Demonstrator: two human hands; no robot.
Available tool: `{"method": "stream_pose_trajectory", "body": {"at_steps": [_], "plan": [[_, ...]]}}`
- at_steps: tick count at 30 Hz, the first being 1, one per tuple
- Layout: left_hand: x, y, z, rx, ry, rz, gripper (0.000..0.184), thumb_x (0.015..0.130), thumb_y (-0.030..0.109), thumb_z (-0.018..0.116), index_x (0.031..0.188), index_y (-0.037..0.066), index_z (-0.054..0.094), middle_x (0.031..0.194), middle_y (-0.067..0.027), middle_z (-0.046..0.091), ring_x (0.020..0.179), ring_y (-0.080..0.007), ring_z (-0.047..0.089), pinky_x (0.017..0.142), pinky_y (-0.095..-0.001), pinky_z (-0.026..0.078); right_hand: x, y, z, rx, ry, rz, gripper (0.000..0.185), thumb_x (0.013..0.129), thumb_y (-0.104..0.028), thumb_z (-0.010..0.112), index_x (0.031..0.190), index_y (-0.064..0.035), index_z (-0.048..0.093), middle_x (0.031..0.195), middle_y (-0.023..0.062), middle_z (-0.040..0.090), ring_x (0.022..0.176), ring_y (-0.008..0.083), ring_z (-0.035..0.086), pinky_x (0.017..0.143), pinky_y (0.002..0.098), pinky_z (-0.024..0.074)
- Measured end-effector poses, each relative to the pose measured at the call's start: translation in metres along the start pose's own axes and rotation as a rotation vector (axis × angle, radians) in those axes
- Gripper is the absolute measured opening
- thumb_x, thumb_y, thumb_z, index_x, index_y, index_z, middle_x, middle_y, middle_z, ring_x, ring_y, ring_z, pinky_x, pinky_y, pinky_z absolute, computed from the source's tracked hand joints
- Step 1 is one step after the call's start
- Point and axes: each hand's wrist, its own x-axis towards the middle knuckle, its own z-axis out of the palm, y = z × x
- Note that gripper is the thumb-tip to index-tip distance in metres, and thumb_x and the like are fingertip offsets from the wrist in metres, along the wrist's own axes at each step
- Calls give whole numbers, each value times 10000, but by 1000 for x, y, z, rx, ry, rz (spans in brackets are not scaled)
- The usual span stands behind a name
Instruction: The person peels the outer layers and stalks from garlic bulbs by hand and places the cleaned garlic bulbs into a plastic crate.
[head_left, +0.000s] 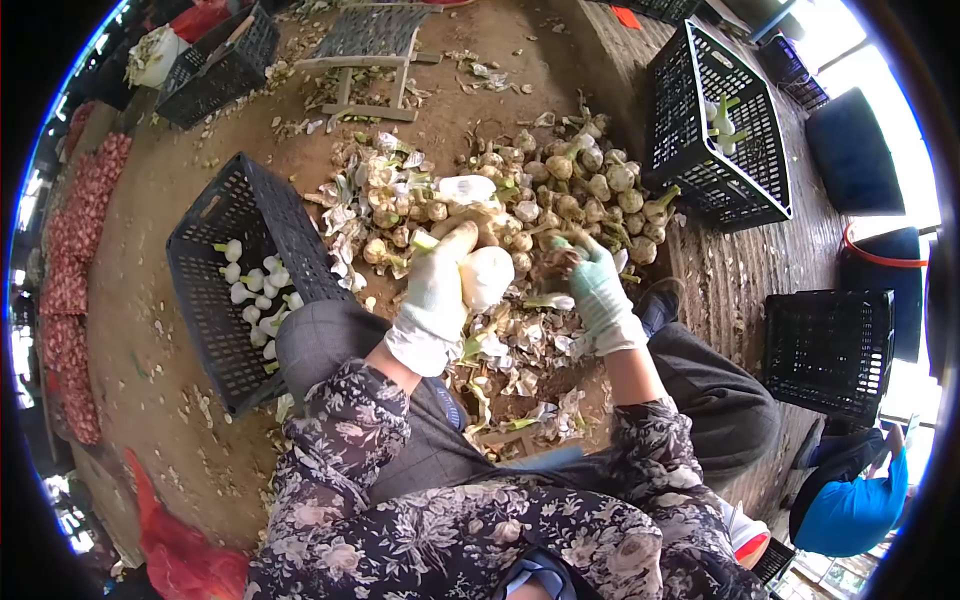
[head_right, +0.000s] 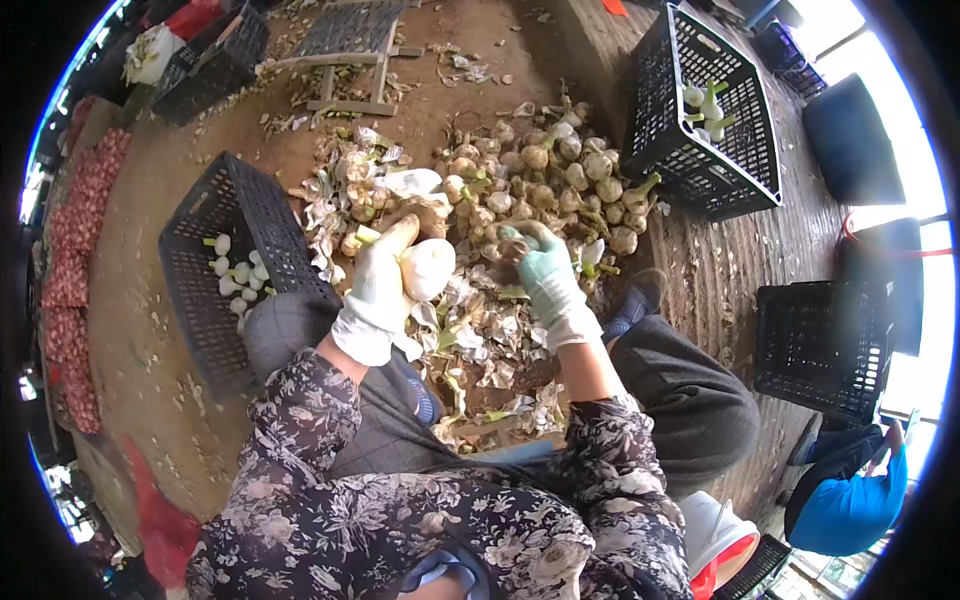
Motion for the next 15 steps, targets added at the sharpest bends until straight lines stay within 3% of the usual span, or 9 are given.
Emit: {"method": "stream_pose_trajectory", "body": {"at_steps": [2,4,5,6,8,10,12,14,15], "plan": [[2,2,6,126,-50,89,194,880,159,466,970,21,569,789,-29,596,649,-114,577,555,-235,491,-3,-3,-11,-31,-45,174,202,848,-175,537,1009,-52,535,757,61,586,565,104,559,436,230,456],[4,-5,6,307,-61,164,210,883,161,460,988,14,566,786,-34,596,652,-114,576,550,-233,489,-29,-22,14,-20,-202,119,292,829,-254,577,1008,-33,512,768,57,568,639,104,568,489,237,471],[0,-4,13,155,-79,168,210,856,98,498,1017,-8,582,765,-47,609,621,-105,576,508,-214,484,-21,-13,27,-353,-195,-176,311,819,-243,599,1008,-14,507,748,42,553,670,96,555,505,234,466],[-1,-3,14,154,-44,159,217,859,101,495,1029,-7,577,756,-45,605,597,-103,567,494,-212,476,-31,-9,31,-334,-194,-188,283,819,-226,615,980,-21,506,742,55,573,508,118,531,421,233,420],[-2,2,13,155,28,146,230,867,106,489,1052,-7,566,740,-40,596,550,-99,550,466,-209,460,-29,-18,20,-166,-239,30,213,839,-174,581,954,-3,523,750,65,574,507,134,542,434,238,449],[0,4,10,185,18,187,238,867,103,485,1059,-16,561,744,-45,598,525,-102,544,457,-214,460,-14,3,0,-93,-63,-17,259,849,-220,572,971,6,541,771,76,582,555,157,583,465,248,502],[1,2,8,211,15,217,246,867,100,480,1065,-25,557,747,-50,600,499,-105,539,448,-220,459,-21,-3,5,65,-24,101,289,835,-239,591,980,5,540,782,78,581,570,169,587,452,249,494],[-3,-4,7,186,-63,279,257,863,95,489,1090,-10,547,768,-37,561,547,-78,531,478,-210,455,-44,-7,22,-210,-111,-58,275,817,-212,618,980,-4,543,793,80,584,577,161,573,468,248,482],[-2,-9,8,198,-67,299,253,862,94,490,1085,-9,554,789,-33,551,551,-70,523,485,-206,451,-48,3,34,-524,-72,-304,230,809,-182,634,949,-21,547,778,61,575,574,130,546,487,229,458]]}}
